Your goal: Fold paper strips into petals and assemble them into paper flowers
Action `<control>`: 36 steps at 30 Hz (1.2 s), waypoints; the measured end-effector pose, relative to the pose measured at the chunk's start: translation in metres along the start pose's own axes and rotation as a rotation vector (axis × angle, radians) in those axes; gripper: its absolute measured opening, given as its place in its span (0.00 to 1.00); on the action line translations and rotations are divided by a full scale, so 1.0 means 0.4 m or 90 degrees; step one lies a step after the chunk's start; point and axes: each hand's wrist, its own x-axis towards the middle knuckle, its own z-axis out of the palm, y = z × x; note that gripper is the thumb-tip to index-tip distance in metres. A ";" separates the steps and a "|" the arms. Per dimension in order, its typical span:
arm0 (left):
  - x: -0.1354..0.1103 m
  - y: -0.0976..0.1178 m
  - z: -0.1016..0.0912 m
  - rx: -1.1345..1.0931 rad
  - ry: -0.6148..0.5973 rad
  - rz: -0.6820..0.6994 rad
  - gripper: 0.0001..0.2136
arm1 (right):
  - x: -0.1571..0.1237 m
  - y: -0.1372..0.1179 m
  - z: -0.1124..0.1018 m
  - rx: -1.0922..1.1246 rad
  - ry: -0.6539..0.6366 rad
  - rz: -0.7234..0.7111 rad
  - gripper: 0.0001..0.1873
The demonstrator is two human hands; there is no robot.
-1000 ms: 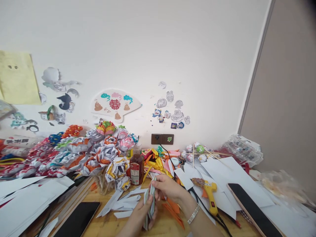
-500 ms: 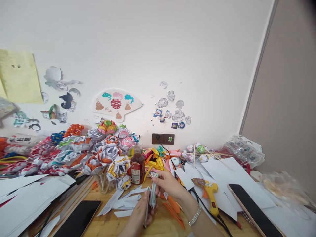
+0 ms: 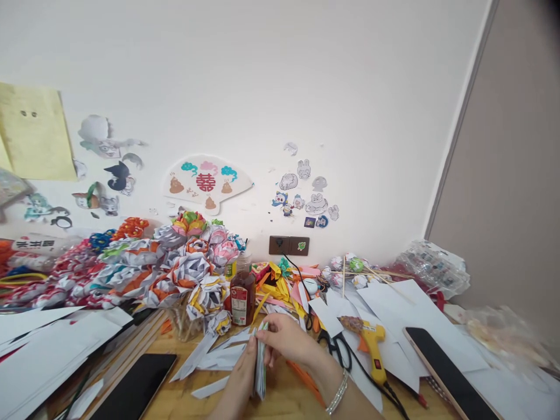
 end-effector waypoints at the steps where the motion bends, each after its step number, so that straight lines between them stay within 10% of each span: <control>1: -0.003 0.004 0.002 -0.012 0.002 0.009 0.31 | 0.002 0.002 0.004 -0.004 0.003 0.000 0.04; 9: -0.016 0.007 0.024 -0.176 -0.044 -0.052 0.32 | 0.007 0.018 0.016 -0.070 0.057 -0.034 0.05; 36: -0.014 0.016 0.021 -0.093 -0.077 -0.005 0.29 | -0.002 -0.009 -0.015 -0.039 0.028 -0.019 0.16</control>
